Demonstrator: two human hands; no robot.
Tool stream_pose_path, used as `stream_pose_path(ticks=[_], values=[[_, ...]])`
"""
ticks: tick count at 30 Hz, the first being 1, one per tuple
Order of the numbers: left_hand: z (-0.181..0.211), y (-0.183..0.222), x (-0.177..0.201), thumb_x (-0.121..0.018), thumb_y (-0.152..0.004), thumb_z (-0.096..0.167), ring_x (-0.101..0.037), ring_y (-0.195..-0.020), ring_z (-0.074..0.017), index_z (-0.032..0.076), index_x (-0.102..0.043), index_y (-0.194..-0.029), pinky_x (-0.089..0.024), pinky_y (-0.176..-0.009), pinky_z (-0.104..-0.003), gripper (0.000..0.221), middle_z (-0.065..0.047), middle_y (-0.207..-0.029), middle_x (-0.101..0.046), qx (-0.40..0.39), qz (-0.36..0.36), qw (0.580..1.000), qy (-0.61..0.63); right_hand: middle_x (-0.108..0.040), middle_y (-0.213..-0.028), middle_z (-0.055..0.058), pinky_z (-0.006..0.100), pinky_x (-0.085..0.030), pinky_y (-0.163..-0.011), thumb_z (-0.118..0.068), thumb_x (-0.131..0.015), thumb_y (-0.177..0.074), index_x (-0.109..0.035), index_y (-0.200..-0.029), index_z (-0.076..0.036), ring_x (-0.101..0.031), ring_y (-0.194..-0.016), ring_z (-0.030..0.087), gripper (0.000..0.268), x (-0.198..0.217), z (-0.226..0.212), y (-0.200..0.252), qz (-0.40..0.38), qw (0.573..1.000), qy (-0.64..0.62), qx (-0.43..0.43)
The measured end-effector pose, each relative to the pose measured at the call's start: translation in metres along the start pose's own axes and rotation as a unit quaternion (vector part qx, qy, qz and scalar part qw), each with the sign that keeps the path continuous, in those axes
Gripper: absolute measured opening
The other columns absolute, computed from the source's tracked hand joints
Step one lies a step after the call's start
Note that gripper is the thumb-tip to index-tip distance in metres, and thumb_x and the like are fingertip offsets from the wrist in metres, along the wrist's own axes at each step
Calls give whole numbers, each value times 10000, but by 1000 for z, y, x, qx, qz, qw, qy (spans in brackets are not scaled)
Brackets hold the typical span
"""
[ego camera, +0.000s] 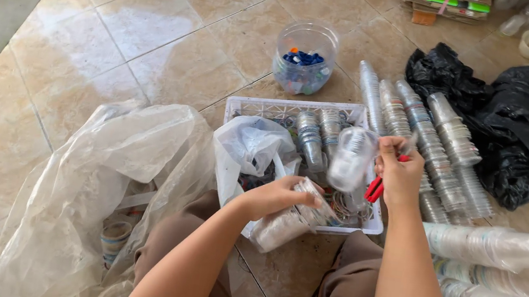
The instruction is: Trimming the rims off plastic cups using hand cutters for recycling
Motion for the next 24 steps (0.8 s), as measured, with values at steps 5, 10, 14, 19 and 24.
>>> stream_pose_path(ticks=[5,10,14,19,24], values=[[26,-6,2,-786,-699,700,-469,-1360,-434,28,-356,-1474,-444,-1101,-515,1112,-306,-1448,-459,-8,175,961,-212,-707,-752,-22,249,-462,-637,-334,-722,-1060,-705,-949,-170,-619,-658,115,198,22,-27,22,63,953,285,79],[46,-16,-16,-772,-748,689,-214,-1481,-524,-33,-45,-1585,-282,-1179,-629,1323,-360,-1595,-106,-104,226,958,-143,-740,-759,-28,231,-501,-631,-268,-705,-1066,-706,-947,-161,-650,-663,78,160,21,-47,34,75,957,266,83],[68,-6,-35,-784,-768,612,-412,-1374,-515,-3,-263,-1527,-376,-1123,-640,1107,-318,-1486,-367,-203,223,920,-250,-639,-624,-12,203,-429,-500,-224,-767,-971,-727,-926,-138,-528,-522,56,104,12,-37,35,21,989,147,17],[44,-22,-22,-784,-760,556,-638,-1170,-405,171,-399,-1442,-541,-983,-535,873,-147,-1349,-587,-195,284,877,-335,-433,-457,51,212,-359,-396,-91,-783,-905,-687,-949,-29,-410,-378,99,122,-8,-23,46,-100,992,-36,-70],[77,36,-25,-892,-652,252,-721,-871,-373,165,-478,-1303,-609,-710,-434,776,-73,-1131,-599,-331,335,800,-370,-521,-501,56,212,-372,-414,-52,-739,-874,-719,-1058,27,-469,-394,89,201,-28,-58,76,-162,985,-52,-41]])
Point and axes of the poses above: each hand's wrist, its own y-axis away from the middle knuckle, its own x-axis out of the back of the hand, z = x × y, the point moved 6 cm from there along -y, towards the middle knuckle
